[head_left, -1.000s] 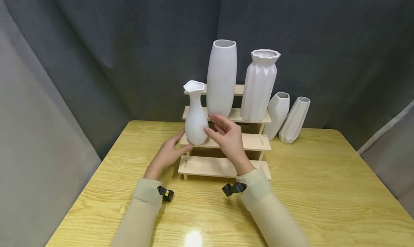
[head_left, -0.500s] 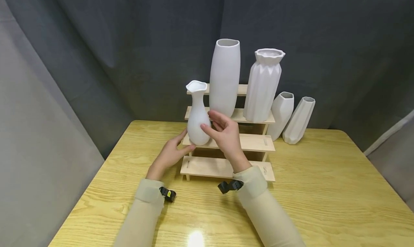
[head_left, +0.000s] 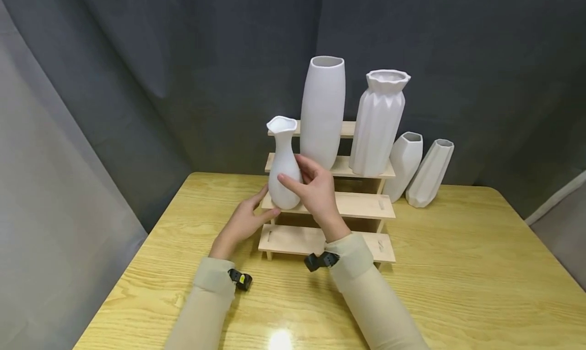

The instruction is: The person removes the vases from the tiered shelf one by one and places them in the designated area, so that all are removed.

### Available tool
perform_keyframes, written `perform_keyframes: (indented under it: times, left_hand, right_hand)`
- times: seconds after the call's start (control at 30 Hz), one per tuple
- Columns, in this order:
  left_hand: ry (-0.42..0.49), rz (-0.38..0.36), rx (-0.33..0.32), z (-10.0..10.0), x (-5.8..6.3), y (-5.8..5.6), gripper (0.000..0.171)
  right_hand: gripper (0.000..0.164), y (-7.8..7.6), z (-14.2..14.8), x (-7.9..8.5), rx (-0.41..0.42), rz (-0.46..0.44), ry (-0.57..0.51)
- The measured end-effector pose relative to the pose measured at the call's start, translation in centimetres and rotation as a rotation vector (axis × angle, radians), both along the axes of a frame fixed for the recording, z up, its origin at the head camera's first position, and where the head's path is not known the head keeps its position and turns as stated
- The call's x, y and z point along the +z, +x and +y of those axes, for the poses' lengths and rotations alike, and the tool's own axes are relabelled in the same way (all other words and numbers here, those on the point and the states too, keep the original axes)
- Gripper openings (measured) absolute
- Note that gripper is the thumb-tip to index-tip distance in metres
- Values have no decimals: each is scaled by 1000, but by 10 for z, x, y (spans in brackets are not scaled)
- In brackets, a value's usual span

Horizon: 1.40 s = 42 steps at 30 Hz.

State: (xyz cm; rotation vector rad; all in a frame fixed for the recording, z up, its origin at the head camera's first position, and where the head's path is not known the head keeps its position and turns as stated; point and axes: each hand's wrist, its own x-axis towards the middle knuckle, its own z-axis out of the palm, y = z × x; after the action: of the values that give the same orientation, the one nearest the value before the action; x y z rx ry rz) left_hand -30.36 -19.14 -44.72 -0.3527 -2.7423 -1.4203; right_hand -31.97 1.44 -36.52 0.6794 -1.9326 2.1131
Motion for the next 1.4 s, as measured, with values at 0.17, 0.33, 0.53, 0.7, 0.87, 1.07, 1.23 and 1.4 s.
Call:
perform_keyframes:
  times: [0.17,0.33,0.53,0.7,0.87,1.07,1.23,1.4]
  left_hand:
    - [0,6,-5,0,-2,-1,84]
    - [-9,18,-7,1,-1,-2,84]
    - [-9,16,-9,3,0,-1,85]
    - [-17,-1,-8,5,2,-1,89]
    - [-19,-13,-2,6,2,-3,89]
    - [-12,-48,0,8,2,-5,91]
    - [-19,-35,-6,10,3,-8,90]
    - [-24,-30,-14,12,4,-12,89]
  right_hand:
    - [58,-3,-2,0,-16,16,38]
    - [56,-1,-2,3,-38,24,68]
    - [59,4,3,5,-60,29,81]
    - [60,7,7,7,-70,30,77]
    - [59,11,13,12,-75,18,80]
    - [58,17,23,15,-75,-28,77]
    - [58,22,32,18,-72,-42,73]
    - [57,26,39,21,-60,-42,74]
